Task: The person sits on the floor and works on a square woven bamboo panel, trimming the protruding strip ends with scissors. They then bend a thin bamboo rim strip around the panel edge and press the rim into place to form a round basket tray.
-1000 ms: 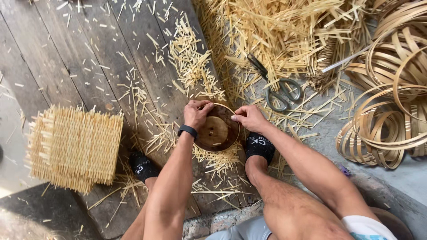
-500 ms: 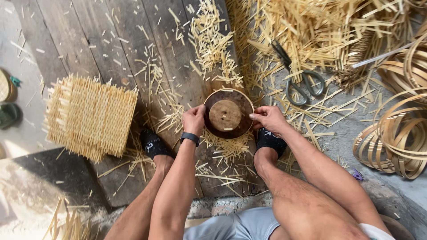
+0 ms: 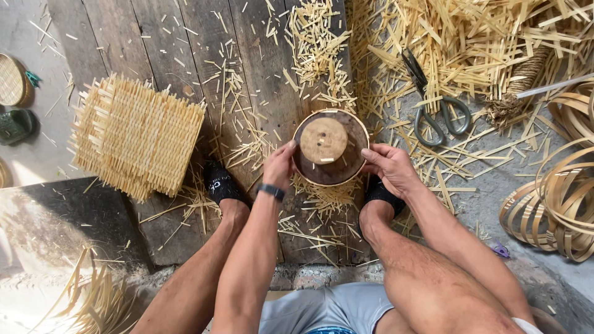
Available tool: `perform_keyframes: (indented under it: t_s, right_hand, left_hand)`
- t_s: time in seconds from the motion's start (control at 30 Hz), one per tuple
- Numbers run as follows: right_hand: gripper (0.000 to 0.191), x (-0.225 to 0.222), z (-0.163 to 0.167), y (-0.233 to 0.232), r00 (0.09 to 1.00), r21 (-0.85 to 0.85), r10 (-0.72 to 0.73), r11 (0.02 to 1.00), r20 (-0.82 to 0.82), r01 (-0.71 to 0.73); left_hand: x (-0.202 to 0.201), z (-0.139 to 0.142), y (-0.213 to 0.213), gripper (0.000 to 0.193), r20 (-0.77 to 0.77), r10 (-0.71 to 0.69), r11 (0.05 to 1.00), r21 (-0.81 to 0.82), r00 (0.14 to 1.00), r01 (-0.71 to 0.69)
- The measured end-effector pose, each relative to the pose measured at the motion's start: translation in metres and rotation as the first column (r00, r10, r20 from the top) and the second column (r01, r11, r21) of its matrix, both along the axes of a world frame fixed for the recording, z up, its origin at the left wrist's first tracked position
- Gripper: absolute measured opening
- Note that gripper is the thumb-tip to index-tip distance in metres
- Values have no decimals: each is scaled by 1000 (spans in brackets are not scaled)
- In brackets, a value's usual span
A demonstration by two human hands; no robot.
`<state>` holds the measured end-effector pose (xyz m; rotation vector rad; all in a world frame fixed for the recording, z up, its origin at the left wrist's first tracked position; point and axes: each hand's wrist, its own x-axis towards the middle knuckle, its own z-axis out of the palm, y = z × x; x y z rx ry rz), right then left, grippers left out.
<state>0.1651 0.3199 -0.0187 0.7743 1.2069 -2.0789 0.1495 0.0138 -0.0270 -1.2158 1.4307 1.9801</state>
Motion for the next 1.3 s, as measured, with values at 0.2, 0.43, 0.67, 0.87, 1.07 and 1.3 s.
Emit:
perform_keyframes:
  t_s: [0.2,0.43,0.67,0.87,1.07,1.3]
  right_hand:
    - [18,9,0,-16,980,213,179,958,90,-194]
    - [26,1,13,-23,968,269,219,931,123,-246]
    - [115,-33,78,-27,946,110,283,957,-157,-268]
    - [97,-47,91,-67,978,229,188,960,-91,-163]
    - [58,-50,82,-38,948,-122,198,965,-247,-234]
    - [53,-24,71,16,948,-390,-98,920,-302,-29]
  left_hand:
    - [72,-6,38,16,69,76,976,201,995,-88]
    - [58,13,44,17,87,57,992,110,995,-66]
    - [6,105,26,45,-471,-530,828,-467,705,310]
    - [-16,132,74,51,-381,-730,590,-770,567,242]
    - [-36,63,38,73,-521,-330,915,-381,787,132]
    - [-29,14,-89,46,-151,250,953,-136,956,-271]
